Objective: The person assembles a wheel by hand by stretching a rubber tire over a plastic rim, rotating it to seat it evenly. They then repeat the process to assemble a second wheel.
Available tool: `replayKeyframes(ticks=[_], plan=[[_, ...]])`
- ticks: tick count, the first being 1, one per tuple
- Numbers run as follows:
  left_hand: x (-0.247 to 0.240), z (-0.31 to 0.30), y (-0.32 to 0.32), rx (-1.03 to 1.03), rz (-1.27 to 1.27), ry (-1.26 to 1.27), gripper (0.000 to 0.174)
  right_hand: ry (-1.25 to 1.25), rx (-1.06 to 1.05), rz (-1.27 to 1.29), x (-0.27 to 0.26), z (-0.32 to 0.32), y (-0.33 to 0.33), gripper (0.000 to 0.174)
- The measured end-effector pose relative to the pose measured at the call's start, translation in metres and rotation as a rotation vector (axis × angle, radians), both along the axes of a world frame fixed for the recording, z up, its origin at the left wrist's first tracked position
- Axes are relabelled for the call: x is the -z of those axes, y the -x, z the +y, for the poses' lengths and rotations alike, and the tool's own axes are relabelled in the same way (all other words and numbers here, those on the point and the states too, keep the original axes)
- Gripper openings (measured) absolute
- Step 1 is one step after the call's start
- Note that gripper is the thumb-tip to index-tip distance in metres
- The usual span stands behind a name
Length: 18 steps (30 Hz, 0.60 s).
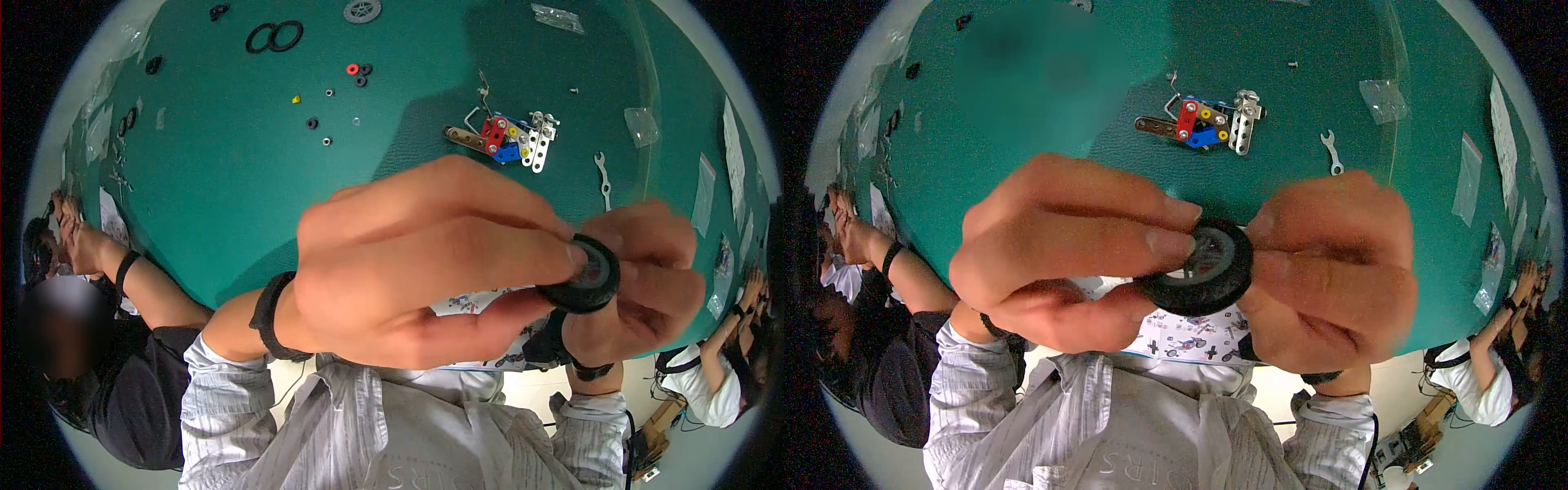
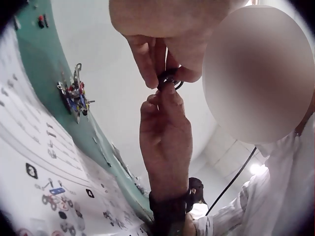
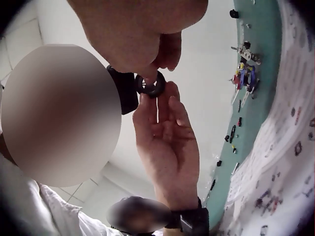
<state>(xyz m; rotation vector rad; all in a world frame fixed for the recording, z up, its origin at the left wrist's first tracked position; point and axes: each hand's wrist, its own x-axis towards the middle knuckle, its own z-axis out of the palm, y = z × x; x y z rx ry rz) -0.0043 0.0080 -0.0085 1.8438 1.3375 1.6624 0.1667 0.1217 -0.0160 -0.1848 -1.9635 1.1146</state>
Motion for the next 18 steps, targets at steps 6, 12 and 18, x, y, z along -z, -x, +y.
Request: replayKeyframes(ticks=[6, 12, 18], plan=[[-0.003, -0.001, 0.000, 0.009, 0.030, 0.020, 0.027, -0.019, 0.017, -0.005, -0.004, -0.001, 0.000, 0.026], [0.005, 0.000, -0.002, 0.006, -0.011, -0.053, 0.026, -0.041, -0.006, -0.090, -0.006, 0.000, 0.000, 0.032], [0.003, -0.002, -0.003, -0.044, 0.007, -0.031, 0.023, -0.043, -0.014, -0.070, -0.010, -0.006, 0.004, 0.034]])
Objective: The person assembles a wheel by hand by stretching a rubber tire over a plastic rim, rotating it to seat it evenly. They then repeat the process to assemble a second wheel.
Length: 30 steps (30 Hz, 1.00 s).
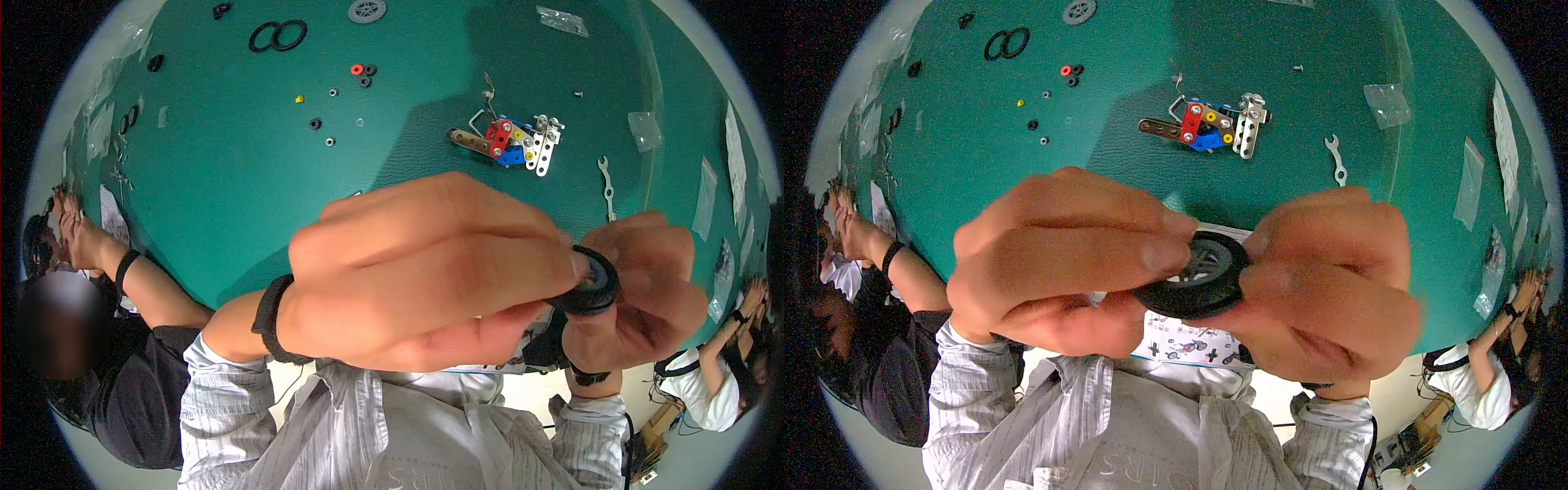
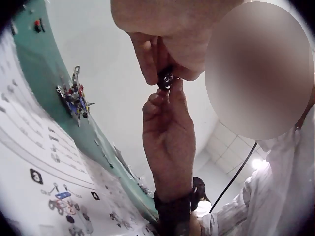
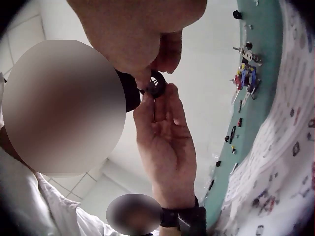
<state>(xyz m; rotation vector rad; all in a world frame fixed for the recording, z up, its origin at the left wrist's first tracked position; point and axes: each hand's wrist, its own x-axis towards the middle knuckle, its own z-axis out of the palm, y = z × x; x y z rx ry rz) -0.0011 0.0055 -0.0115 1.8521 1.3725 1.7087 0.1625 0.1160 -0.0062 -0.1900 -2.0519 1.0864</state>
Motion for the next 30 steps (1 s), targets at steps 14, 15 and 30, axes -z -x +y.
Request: replayKeyframes(ticks=[14, 15, 30], plan=[[0.004, 0.002, -0.005, 0.044, -0.021, -0.061, 0.021, -0.177, 0.011, -0.003, -0.001, -0.002, -0.015, 0.037], [0.004, 0.002, -0.005, 0.054, -0.034, -0.069, 0.021, -0.185, 0.065, 0.049, 0.001, -0.009, -0.011, 0.038], [0.001, 0.003, -0.010, 0.095, -0.091, -0.061, 0.027, -0.084, -0.029, 0.230, 0.006, -0.015, -0.010, 0.048]])
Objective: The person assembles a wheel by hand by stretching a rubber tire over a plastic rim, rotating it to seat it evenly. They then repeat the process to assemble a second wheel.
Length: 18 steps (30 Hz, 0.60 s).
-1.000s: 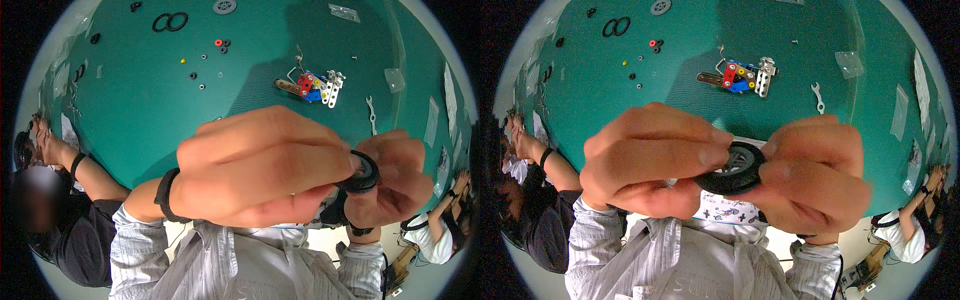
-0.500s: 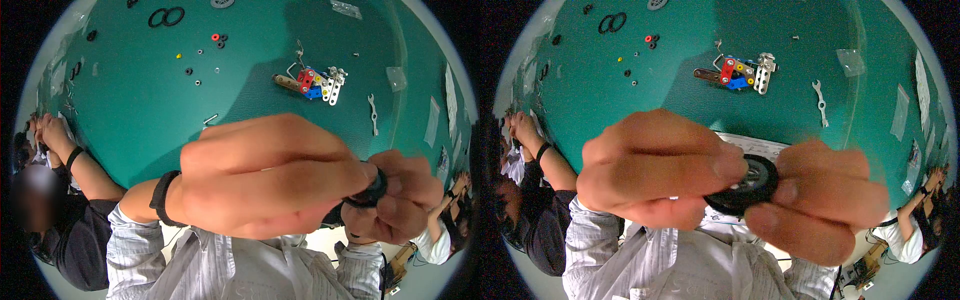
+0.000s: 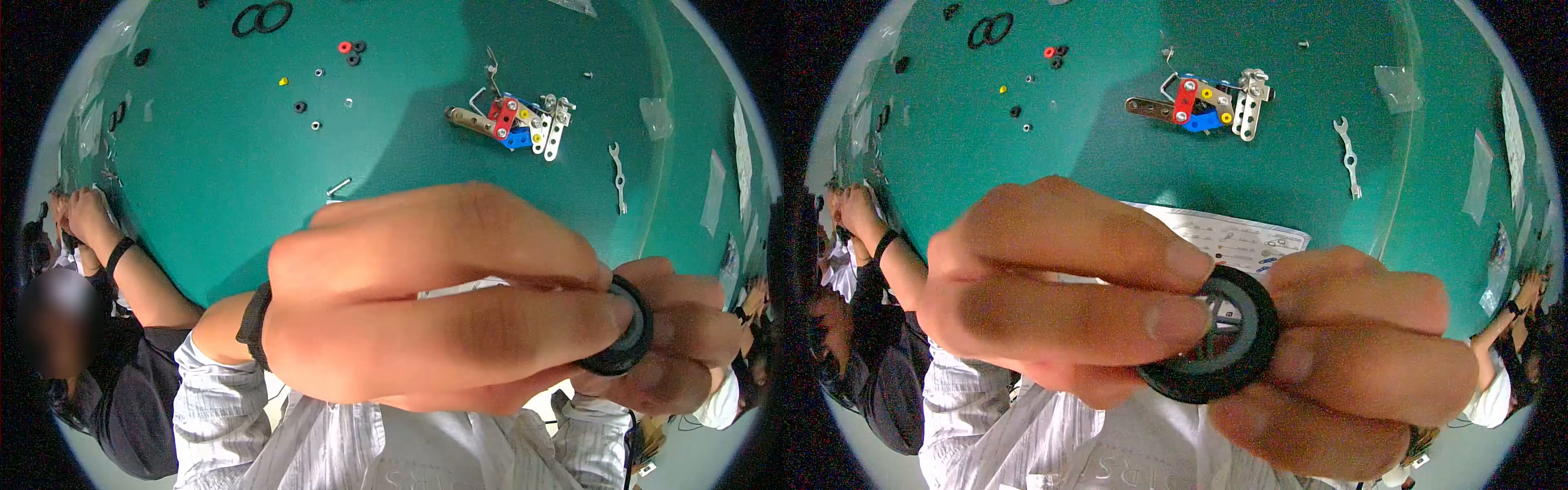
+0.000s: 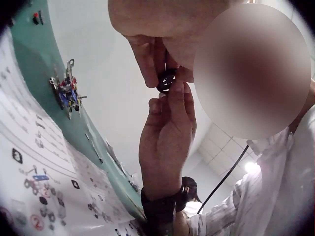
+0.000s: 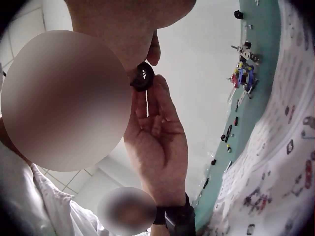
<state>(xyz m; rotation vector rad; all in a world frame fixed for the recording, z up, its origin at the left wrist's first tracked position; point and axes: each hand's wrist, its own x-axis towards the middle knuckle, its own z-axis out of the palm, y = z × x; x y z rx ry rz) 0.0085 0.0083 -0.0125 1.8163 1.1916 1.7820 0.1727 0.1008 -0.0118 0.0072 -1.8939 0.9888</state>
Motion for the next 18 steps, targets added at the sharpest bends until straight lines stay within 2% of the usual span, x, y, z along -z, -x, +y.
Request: replayKeyframes(ticks=[6, 11, 13, 15, 18], plan=[[0.002, -0.001, 0.003, 0.037, 0.011, 0.008, 0.029, 0.080, 0.010, -0.089, -0.004, 0.000, -0.012, 0.049], [0.000, -0.003, 0.002, 0.019, 0.005, 0.020, 0.027, 0.051, -0.012, -0.085, -0.001, 0.003, -0.012, 0.050], [-0.001, -0.005, 0.001, 0.013, -0.007, 0.043, 0.025, 0.046, -0.033, -0.159, -0.009, 0.003, -0.010, 0.048], [-0.001, -0.007, 0.000, 0.014, -0.002, 0.052, 0.023, 0.157, -0.076, -0.226, -0.017, 0.003, -0.010, 0.042], [0.000, -0.007, 0.002, 0.031, 0.033, 0.022, 0.021, 0.082, -0.013, -0.119, -0.010, -0.002, -0.008, 0.037]])
